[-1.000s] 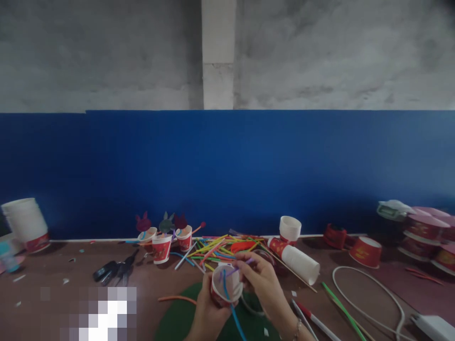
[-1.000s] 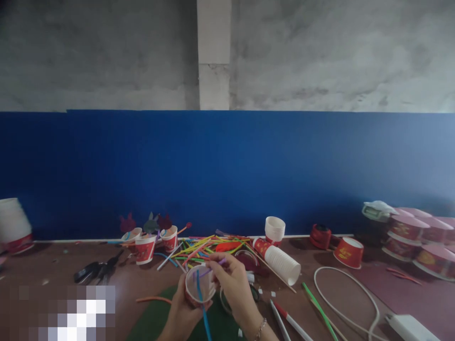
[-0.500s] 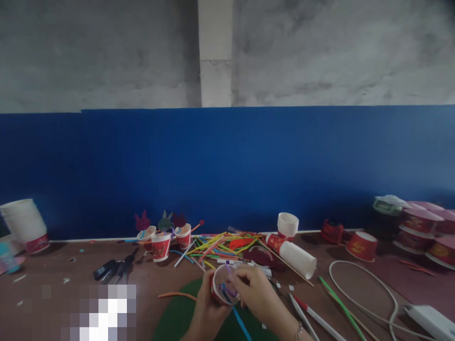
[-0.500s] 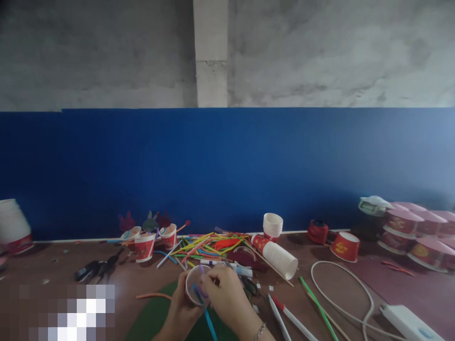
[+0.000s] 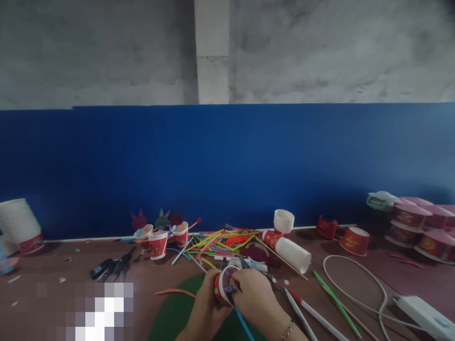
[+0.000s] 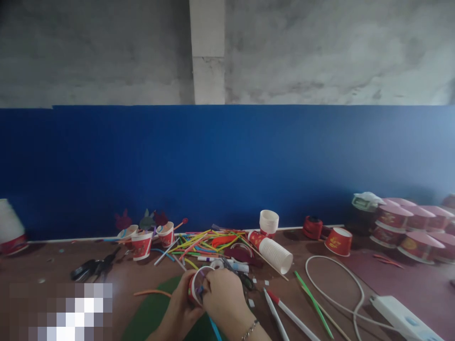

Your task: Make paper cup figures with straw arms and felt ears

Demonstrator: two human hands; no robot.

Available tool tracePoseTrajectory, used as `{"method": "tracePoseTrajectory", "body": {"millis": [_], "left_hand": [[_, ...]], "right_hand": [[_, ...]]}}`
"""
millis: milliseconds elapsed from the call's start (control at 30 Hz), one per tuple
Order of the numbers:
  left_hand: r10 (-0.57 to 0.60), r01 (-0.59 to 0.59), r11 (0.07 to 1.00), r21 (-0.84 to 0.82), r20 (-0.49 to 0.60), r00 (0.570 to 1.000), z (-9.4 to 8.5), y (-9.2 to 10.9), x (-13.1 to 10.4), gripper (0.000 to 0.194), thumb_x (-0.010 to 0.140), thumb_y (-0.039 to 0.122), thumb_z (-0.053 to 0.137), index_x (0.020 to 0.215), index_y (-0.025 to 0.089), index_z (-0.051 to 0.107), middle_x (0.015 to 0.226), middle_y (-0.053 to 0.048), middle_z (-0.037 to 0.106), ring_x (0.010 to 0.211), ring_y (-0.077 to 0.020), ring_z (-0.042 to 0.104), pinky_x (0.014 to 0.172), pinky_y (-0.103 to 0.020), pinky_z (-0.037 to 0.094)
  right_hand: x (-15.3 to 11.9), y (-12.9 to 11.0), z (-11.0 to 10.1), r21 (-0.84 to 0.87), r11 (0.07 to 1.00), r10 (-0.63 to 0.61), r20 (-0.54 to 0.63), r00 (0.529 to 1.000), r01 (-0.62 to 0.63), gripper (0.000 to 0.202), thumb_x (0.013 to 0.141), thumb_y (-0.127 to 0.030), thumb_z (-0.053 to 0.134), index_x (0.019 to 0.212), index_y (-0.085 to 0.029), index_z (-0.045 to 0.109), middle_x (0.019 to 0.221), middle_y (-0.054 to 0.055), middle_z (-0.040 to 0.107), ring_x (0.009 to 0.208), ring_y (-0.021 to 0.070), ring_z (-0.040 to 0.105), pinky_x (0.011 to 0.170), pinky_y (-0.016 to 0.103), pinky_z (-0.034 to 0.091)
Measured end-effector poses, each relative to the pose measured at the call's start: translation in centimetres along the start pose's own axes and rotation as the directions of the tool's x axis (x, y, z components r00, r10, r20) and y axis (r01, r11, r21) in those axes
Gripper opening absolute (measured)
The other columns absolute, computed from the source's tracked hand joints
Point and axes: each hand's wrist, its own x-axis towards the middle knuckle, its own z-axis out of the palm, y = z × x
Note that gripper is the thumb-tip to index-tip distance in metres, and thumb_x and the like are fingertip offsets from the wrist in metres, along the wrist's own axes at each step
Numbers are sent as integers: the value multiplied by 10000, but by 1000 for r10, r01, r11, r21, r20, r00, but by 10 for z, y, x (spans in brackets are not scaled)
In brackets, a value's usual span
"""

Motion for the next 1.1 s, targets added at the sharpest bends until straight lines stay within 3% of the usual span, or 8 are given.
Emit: {"method": "tracePoseTrajectory", "body": {"millis": [100, 400, 667, 867, 1100], "left_hand": [[2, -2, 1000, 7, 13, 1000, -1, 4, 0, 500, 695, 194, 677, 1145, 219, 462, 1054, -52, 612, 953, -231, 592, 823, -317, 475], [3, -3, 1000, -21, 26, 1000, -1, 9, 2, 496, 715, 179, 658, 1171, 218, 471, 1075, -58, 612, 981, -234, 582, 855, -318, 459], [3, -2, 1000, -23, 59, 998, -3, 16, 2, 520, 689, 177, 678, 1174, 220, 497, 1062, -54, 612, 955, -230, 578, 856, -303, 446], [-9, 15, 996, -86, 73, 997, -1, 14, 1, 563, 678, 252, 710, 1198, 211, 499, 1129, -87, 591, 1009, -261, 566, 875, -323, 449], [39, -38, 998, -43, 22, 999, 0, 3, 1, 548, 682, 158, 695, 1185, 233, 491, 1126, -80, 579, 1026, -246, 560, 885, -331, 447]], "right_hand": [[0, -1, 0, 7, 1000, -11, -17, 1000, 11, 291, 805, -202, 436, 724, -195, 715, 767, 104, 736, 721, 218, 665, 552, 267, 331], [4, -2, 3, 30, 999, 43, -15, 999, -42, 180, 679, -181, 532, 702, -201, 709, 769, 83, 736, 736, 219, 666, 555, 258, 317], [2, -5, 0, 18, 999, 37, 2, 999, -37, 188, 682, -147, 524, 720, -186, 704, 777, 90, 736, 749, 226, 667, 551, 266, 307], [0, -7, -2, 10, 1000, -5, 38, 999, 4, 203, 708, -135, 505, 757, -164, 700, 808, 112, 730, 767, 240, 666, 562, 277, 319], [4, 1, 3, 24, 999, -46, 44, 998, 45, 231, 730, -125, 497, 867, -151, 681, 878, 121, 722, 829, 243, 659, 615, 271, 363]]}}
